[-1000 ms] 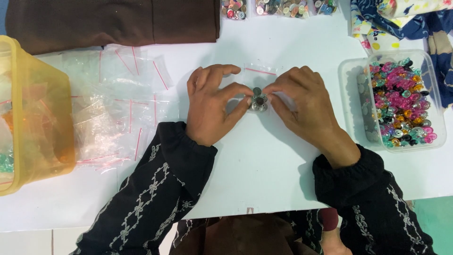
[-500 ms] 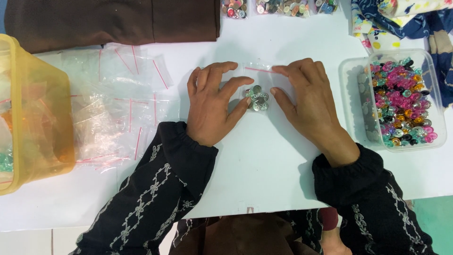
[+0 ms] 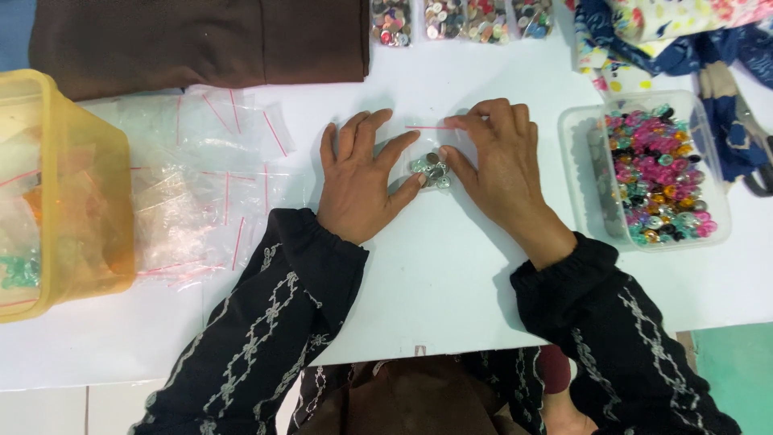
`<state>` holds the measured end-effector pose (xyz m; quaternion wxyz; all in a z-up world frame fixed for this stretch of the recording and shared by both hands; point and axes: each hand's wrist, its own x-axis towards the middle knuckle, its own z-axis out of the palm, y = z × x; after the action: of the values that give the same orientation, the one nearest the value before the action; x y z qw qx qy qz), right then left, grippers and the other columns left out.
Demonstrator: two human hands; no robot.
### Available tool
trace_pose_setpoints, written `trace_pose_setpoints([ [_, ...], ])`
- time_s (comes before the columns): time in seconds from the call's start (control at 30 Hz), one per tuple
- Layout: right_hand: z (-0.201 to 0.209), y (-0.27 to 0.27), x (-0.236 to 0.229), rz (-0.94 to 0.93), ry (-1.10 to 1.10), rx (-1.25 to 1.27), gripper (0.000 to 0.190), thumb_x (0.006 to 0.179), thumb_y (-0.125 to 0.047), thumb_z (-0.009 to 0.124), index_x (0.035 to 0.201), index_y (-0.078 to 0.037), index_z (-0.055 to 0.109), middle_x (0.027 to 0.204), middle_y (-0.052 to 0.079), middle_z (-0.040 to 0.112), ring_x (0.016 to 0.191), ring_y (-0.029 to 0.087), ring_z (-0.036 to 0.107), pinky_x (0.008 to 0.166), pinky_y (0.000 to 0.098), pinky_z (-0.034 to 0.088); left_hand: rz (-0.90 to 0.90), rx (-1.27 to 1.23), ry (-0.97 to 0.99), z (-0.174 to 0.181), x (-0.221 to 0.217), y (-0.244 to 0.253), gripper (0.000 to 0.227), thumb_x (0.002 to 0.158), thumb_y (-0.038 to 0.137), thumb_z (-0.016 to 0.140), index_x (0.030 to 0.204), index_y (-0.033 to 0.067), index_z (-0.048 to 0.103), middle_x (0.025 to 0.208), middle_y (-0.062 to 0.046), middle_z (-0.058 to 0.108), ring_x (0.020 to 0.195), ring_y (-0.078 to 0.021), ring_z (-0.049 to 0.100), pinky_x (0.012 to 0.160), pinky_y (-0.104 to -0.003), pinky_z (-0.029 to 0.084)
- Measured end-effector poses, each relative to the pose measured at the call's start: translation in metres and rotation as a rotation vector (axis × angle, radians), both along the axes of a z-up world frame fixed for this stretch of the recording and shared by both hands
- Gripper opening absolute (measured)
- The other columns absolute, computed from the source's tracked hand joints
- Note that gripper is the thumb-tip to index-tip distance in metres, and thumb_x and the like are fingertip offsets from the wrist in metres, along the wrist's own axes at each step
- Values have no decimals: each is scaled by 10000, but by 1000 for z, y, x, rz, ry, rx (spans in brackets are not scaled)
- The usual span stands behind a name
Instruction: The person is sorting small pink buttons by hand and placing them into a small plastic zip-lock bag.
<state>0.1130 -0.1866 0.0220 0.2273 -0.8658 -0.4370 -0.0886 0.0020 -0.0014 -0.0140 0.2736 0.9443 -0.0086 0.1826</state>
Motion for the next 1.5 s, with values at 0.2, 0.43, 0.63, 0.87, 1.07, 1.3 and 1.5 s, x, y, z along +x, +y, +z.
trace_pose_setpoints([
  [0.2, -8, -1, 2, -8, 69, 46, 91, 994, -137, 730, 1078, -103, 728, 1083, 50, 499, 1053, 253, 446, 875, 400, 363, 26, 17, -54, -9, 0, -1, 467, 977, 398, 683, 1352, 122, 654, 1454, -141, 406, 1429, -366, 269, 1137, -739, 63],
  [0.43, -17, -7, 0, 28, 24, 121, 16, 1000, -92, 715, 990, -100, 705, 1033, 44, 564, 1039, 241, 504, 877, 394, 371, 80, -26, -104, -17, -4, -6, 639, 969, 469, 700, 1488, 143, 522, 1405, -108, 457, 1425, -322, 306, 1175, -700, 67],
  [0.63, -12, -10, -22, 140, 31, 274, 7, 1019, -125, 691, 1026, -128, 691, 1039, 32, 605, 1021, 235, 554, 888, 377, 401, 150, -275, -119, -23, -10, -3, 376, 997, 494, 666, 1268, 235, 688, 1285, 7, 577, 1329, -230, 444, 1171, -639, 211],
  [0.87, 1, -7, -53, 170, 300, 508, 246, 1044, -153, 657, 1264, -85, 570, 1094, 81, 626, 1016, 228, 603, 950, 387, 421, 76, -548, -420, 3, -29, -15, 24, 932, 225, 797, 925, 217, 776, 941, 50, 719, 986, -210, 676, 927, -406, 499],
  [1.07, 5, -10, -60, 149, 444, 591, 180, 1048, -145, 655, 1198, -44, 644, 978, 80, 681, 932, 176, 622, 931, 348, 462, 47, -582, -475, 14, -34, -23, 17, 925, 180, 796, 929, 183, 780, 928, 25, 727, 959, -229, 685, 909, -399, 513],
  [1.3, 9, -8, -63, 174, 404, 598, 69, 1018, -79, 727, 1057, -23, 737, 902, 103, 692, 834, 159, 631, 859, 347, 519, 46, -646, -600, 12, -36, -20, 49, 914, 189, 806, 927, 163, 766, 925, 15, 735, 949, -264, 701, 903, -399, 528],
  [1.5, 36, 3, -76, 251, 489, 539, 82, 1030, -42, 691, 1070, 22, 723, 883, 113, 673, 809, 180, 633, 827, 327, 515, 58, -782, -597, 33, -67, -18, 35, 938, 169, 778, 966, 152, 767, 960, -11, 735, 907, -233, 672, 841, -365, 509],
])
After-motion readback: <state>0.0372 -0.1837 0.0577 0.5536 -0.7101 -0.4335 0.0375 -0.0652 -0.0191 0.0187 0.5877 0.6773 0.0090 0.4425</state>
